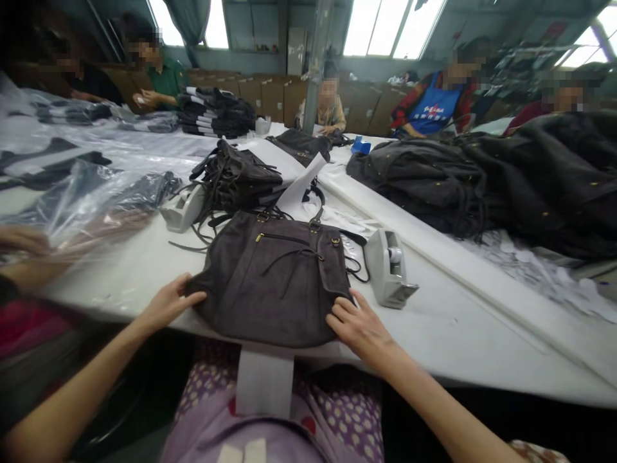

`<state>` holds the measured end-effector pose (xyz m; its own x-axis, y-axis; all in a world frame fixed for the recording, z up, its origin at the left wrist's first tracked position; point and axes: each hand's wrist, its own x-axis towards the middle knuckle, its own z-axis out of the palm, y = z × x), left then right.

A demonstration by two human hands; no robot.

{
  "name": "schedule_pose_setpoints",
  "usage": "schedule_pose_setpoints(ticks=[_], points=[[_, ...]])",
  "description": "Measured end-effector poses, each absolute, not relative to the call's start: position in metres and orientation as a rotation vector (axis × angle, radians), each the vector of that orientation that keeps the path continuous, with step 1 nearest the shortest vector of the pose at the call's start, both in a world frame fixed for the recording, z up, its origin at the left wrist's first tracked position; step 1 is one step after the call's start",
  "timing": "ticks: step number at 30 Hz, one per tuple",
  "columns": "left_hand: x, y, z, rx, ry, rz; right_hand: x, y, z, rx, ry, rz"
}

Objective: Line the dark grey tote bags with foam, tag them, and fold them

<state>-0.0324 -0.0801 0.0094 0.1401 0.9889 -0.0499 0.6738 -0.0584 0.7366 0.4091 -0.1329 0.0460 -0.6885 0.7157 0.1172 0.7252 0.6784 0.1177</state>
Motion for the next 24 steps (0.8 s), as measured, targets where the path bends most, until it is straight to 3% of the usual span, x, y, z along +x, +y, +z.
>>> schedule_pose_setpoints(ticks=[5, 12, 16, 20, 24], points=[[-0.039, -0.085, 0.013, 1.721, 1.667, 0.908, 0.440, -0.115, 0.079, -1.231, -2.589, -0.432], [-0.042, -0.115, -0.013, 1.813, 1.785, 0.899, 0.454, -0.143, 0.042, -1.283, -2.618, -0.185], [-0.042, -0.118, 0.015, 2.145, 1.691, 1.083, 0.461, -0.140, 0.072, -1.355, -2.550, -0.073], [-0.027, -0.107, 0.034, 2.447, 1.571, 0.801, 0.455, -0.129, 0.105, -1.863, -2.160, 0.123], [-0.007, -0.089, 0.024, 2.355, 1.774, 0.495, 0.413, -0.122, 0.100, -2.209, -2.206, -0.016]])
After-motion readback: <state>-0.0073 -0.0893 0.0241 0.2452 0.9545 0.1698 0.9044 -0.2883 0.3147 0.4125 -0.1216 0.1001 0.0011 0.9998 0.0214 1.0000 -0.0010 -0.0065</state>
